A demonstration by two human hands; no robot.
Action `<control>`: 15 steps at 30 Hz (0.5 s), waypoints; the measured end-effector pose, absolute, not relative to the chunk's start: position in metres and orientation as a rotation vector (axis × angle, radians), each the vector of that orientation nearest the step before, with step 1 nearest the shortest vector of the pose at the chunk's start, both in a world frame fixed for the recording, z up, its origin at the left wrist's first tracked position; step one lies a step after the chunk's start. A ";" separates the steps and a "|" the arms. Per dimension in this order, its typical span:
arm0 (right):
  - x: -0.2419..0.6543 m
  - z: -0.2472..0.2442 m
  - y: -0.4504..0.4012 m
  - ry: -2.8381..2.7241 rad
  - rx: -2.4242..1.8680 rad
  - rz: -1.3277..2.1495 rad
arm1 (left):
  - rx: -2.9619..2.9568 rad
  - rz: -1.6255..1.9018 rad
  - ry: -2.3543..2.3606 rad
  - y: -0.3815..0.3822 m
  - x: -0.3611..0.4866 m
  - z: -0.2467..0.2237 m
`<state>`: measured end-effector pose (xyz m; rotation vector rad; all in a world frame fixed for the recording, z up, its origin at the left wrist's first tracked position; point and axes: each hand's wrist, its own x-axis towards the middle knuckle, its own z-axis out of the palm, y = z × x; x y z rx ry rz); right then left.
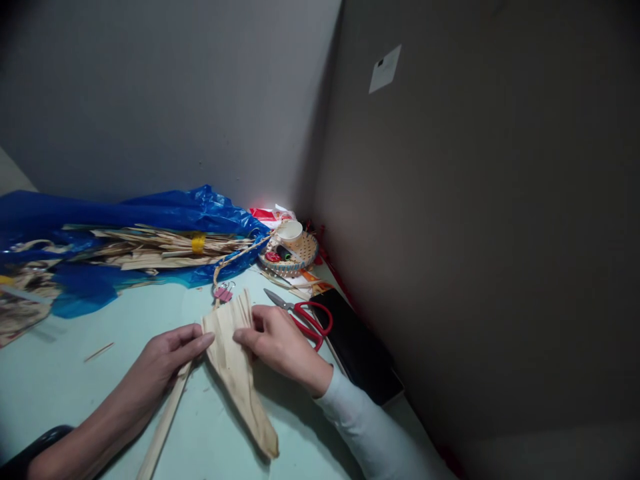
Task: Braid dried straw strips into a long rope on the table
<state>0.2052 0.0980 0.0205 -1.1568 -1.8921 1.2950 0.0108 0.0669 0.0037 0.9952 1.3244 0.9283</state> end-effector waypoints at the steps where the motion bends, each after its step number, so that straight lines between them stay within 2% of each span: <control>1: 0.206 0.021 0.098 -1.883 -1.153 1.269 | 0.992 0.931 1.323 0.067 0.011 0.003; 15: 0.209 0.021 0.104 -1.785 -1.228 1.111 | 1.012 0.910 1.371 0.066 0.011 0.003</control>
